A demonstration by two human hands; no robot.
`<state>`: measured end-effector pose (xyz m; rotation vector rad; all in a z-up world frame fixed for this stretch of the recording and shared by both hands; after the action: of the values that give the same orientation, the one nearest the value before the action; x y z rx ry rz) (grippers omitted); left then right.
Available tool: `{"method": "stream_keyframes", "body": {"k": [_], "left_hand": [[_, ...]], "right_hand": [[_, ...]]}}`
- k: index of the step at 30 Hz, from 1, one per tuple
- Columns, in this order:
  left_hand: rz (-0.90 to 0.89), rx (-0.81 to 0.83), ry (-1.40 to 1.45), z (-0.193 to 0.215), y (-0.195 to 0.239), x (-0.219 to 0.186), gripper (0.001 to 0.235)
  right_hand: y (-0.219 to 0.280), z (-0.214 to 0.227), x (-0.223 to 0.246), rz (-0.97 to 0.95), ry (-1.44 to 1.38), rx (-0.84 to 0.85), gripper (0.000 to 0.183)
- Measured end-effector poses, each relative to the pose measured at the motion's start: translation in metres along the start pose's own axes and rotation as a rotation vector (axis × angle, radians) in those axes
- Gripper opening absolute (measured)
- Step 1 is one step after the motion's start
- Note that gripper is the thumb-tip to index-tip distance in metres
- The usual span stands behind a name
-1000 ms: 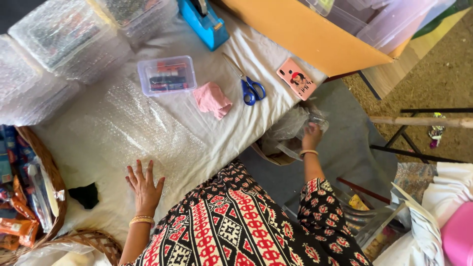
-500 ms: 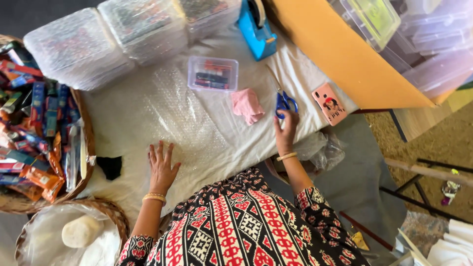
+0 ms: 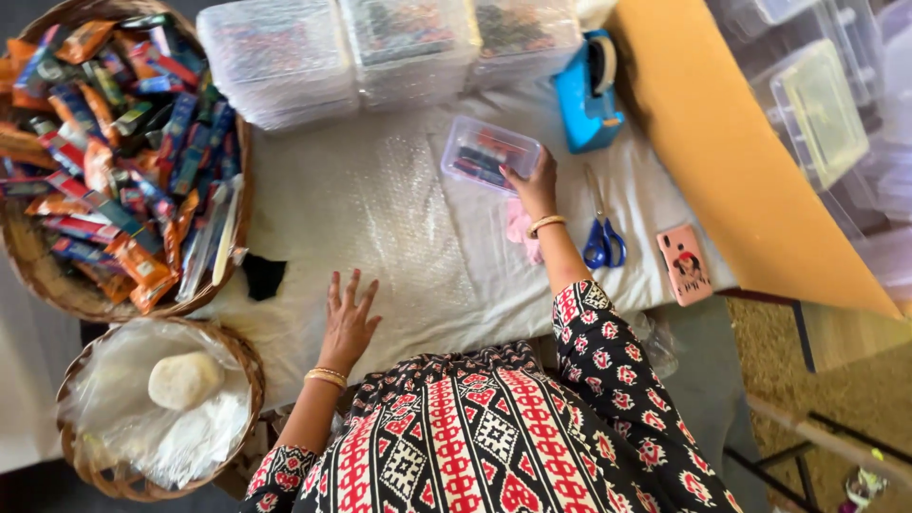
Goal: Packing small items into a plastic box and wrapping it in bubble wrap.
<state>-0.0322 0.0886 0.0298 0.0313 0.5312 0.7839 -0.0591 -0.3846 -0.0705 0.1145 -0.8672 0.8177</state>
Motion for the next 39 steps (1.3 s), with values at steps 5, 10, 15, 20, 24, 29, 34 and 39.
{"method": "stream_keyframes", "body": {"k": [5, 10, 15, 20, 24, 29, 34, 39], "left_hand": [[-0.017, 0.076, 0.009, -0.001, 0.009, 0.001, 0.081], [-0.044, 0.129, 0.005, -0.005, 0.008, 0.011, 0.081], [-0.026, 0.154, -0.012, 0.019, -0.001, 0.007, 0.071], [0.127, -0.162, 0.385, 0.018, -0.010, 0.023, 0.042], [0.375, -0.104, 1.446, -0.006, -0.030, 0.041, 0.051], [0.529, -0.149, 1.900, 0.039, -0.066, 0.022, 0.049], [0.465, -0.381, 1.757, 0.021, -0.071, 0.044, 0.032], [0.371, -0.461, 1.645, 0.008, -0.051, 0.046, 0.021]], "right_hand": [[-0.010, -0.004, -0.013, -0.101, -0.173, 0.024, 0.088], [-0.005, 0.014, 0.010, -0.390, -0.673, 0.148, 0.088], [0.011, 0.033, 0.039, -0.609, -1.025, 0.214, 0.083], [0.026, 0.039, 0.076, -0.457, -1.001, 0.288, 0.071], [0.045, 0.037, 0.178, -0.280, -0.961, 0.502, 0.064], [0.068, -0.008, 0.222, 0.150, -0.717, 0.663, 0.066], [0.088, -0.017, 0.237, 0.523, -0.395, 0.566, 0.072], [0.106, -0.024, 0.200, 0.336, -0.223, 0.511, 0.073]]}}
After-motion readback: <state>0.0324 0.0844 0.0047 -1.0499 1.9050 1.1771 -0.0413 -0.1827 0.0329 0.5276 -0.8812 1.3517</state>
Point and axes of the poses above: each hand's wrist, its own y-axis away from the middle knuckle, its own z-axis out of the back of the hand, x = y × z, the point moved 4 cm from there along -y, towards the middle knuckle, and after that the axes turned 1 degree about -z, right-handed, at the moved point
